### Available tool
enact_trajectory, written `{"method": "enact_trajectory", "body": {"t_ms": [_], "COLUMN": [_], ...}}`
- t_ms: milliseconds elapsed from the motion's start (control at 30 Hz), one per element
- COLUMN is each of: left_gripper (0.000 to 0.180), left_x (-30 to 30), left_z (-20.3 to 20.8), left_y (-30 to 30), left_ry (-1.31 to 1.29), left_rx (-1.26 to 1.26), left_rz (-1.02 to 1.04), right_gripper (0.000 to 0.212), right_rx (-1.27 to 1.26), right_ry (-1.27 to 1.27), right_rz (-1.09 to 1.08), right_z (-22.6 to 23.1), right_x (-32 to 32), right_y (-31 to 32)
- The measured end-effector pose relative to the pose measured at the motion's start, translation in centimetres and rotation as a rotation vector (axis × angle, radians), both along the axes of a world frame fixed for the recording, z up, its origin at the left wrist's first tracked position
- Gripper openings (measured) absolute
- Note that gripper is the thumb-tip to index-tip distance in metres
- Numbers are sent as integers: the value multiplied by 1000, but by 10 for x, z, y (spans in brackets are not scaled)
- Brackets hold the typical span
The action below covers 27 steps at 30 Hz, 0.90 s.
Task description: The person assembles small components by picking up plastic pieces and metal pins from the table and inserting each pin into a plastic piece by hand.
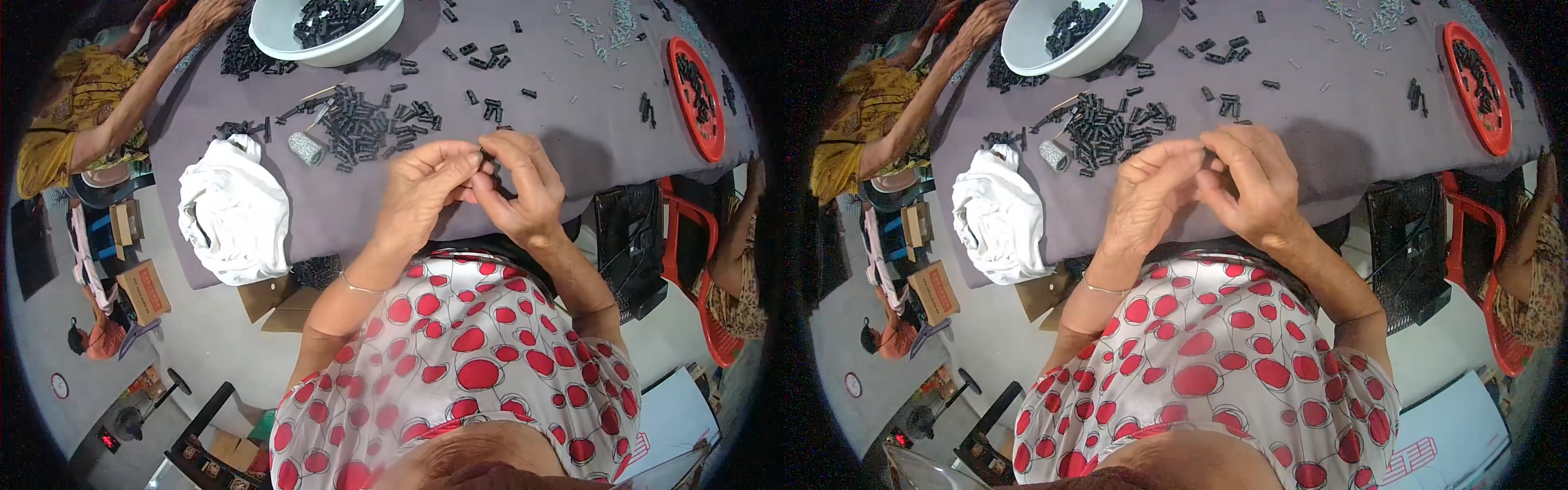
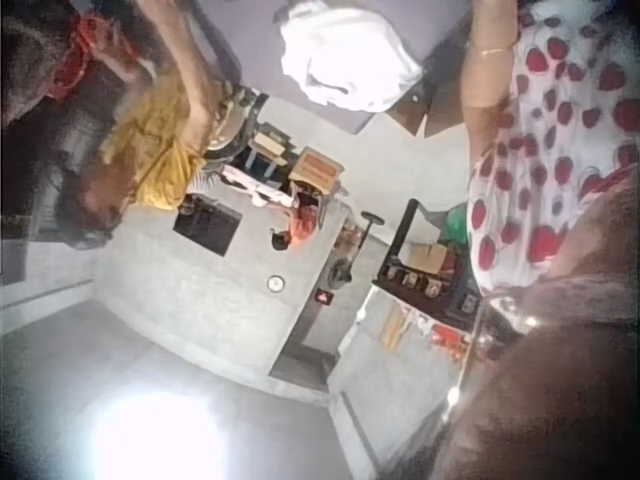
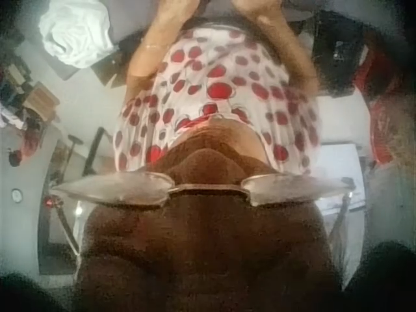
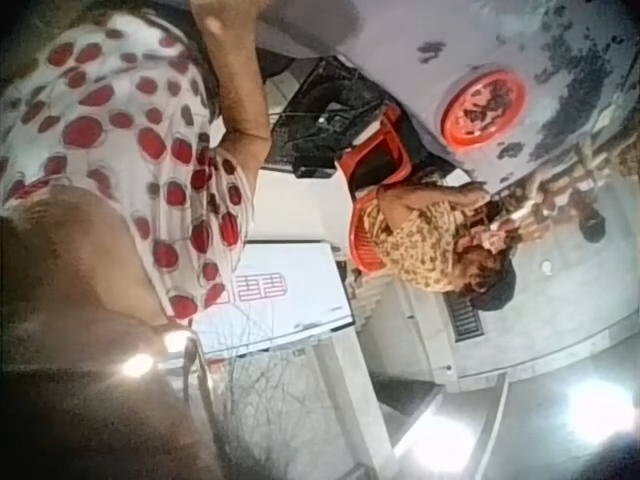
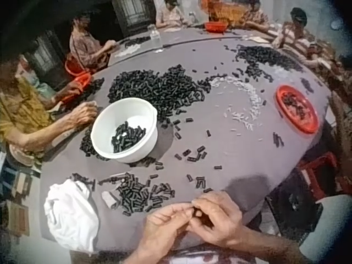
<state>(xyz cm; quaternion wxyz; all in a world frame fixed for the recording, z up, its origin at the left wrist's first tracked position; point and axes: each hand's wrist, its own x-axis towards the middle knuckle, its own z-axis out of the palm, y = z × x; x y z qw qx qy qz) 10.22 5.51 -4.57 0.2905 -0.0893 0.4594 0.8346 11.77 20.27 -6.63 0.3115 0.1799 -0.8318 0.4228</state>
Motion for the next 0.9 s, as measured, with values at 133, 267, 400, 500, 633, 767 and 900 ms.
{"method": "enact_trajectory", "body": {"t_ms": [133,267,400,500,633,767,900], "left_gripper": [14,11,9,8,7,7,7], "left_x": [0,3,5,4,5,5,5], "left_z": [1,2,1,1,3,2,3], "left_y": [2,5,7,6,6,5,4], "left_ry": [13,49,74,86,62,67,106], "left_rx": [11,15,3,-24,-37,-83,-122], "left_rz": [19,65,116,90,82,59,62], "right_gripper": [39,43,47,47,44,42,38], "right_rx": [-22,34,90,143,290,368,415], "right_ry": [-3,63,43,-15,-82,-103,-91], "right_rz": [0,19,35,2,8,-14,-24], "right_z": [-1,-3,0,10,13,20,23], "right_x": [1,-1,0,0,3,5,2], "right_y": [-3,-2,1,2,5,5,5]}}
